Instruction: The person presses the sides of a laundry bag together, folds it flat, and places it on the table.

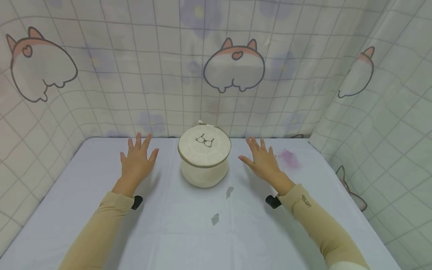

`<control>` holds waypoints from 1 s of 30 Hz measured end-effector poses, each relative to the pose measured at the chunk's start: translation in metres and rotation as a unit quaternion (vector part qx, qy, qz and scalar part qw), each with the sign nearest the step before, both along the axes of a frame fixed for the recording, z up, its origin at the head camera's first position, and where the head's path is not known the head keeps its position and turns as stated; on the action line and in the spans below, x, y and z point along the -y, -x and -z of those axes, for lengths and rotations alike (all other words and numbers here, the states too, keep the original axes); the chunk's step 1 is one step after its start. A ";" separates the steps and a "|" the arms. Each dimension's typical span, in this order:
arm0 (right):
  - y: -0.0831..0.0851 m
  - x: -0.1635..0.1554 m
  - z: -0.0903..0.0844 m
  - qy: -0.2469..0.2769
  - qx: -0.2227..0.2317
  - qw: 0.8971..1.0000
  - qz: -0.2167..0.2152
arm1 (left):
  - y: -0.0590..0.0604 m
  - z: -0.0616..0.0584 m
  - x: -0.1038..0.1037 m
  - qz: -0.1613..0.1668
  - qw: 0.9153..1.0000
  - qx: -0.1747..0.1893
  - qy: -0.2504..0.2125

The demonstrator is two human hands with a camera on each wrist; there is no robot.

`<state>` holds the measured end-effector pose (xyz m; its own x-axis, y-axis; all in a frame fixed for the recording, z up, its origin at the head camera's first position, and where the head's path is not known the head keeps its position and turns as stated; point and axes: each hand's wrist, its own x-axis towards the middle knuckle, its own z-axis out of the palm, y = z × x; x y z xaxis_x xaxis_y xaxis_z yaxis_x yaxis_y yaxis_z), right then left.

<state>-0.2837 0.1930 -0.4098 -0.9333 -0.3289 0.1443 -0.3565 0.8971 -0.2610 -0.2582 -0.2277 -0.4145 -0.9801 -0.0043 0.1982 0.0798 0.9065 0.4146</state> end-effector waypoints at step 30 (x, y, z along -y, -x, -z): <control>-0.013 0.022 -0.016 0.111 -0.009 0.994 -0.020 | -0.005 -0.006 -0.020 0.051 0.975 -0.098 -0.192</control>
<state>-0.2704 0.1715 -0.3940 -0.9168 -0.3237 0.2338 -0.3968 0.8035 -0.4437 -0.2535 -0.2082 -0.4086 -0.9227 -0.0202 0.3851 0.2732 0.6706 0.6897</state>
